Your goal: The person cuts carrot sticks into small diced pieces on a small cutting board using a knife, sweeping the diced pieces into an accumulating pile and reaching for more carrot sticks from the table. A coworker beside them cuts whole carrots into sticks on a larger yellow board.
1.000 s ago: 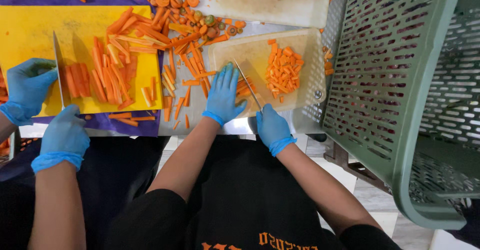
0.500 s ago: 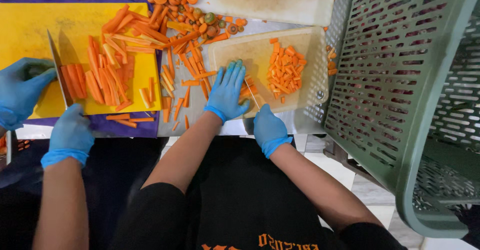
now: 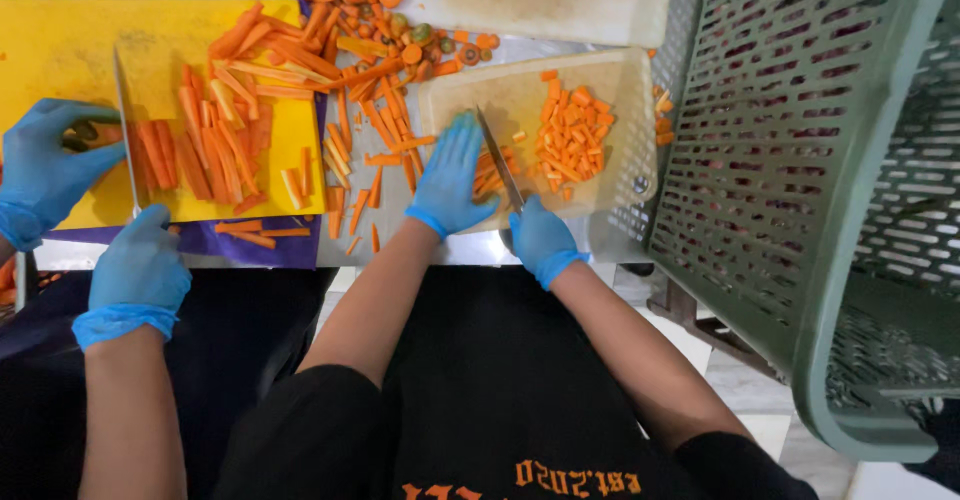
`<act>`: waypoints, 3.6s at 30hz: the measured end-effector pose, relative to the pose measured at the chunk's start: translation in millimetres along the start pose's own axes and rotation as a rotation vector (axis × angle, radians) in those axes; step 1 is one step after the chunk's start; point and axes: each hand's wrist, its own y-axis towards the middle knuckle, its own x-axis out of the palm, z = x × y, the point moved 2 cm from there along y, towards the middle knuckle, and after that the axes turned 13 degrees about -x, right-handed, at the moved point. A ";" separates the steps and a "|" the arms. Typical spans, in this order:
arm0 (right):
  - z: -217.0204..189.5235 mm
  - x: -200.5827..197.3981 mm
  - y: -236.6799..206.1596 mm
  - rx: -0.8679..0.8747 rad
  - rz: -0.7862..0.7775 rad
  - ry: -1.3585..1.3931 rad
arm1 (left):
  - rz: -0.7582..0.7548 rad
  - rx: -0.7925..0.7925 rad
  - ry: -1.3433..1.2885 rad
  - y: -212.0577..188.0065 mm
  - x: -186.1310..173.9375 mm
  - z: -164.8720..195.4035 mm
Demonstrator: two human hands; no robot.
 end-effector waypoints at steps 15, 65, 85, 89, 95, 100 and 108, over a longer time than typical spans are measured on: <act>11.5 -2.5 -11.1 -0.051 0.106 -0.084 | 0.333 -0.254 0.097 -36.9 16.2 -6.2; 36.5 -21.3 -17.1 0.110 0.077 0.829 | 0.034 -0.171 0.125 -11.0 12.3 29.0; 98.0 -14.0 -77.9 0.032 0.014 0.291 | 0.300 -0.098 0.097 48.8 0.9 16.9; 81.2 -6.7 -43.4 -0.080 -0.089 0.054 | 0.512 -0.299 0.012 11.9 -38.8 -10.6; 106.6 -17.4 -21.2 0.074 0.041 -0.002 | 0.221 -0.359 0.130 -42.0 -25.7 -2.5; 119.9 -18.1 -21.9 0.096 0.073 -0.125 | 0.438 -0.393 0.213 -97.2 -16.6 -6.1; 123.8 -13.5 -23.8 0.061 0.094 -0.066 | 0.552 -0.711 0.334 -147.1 -38.8 -49.2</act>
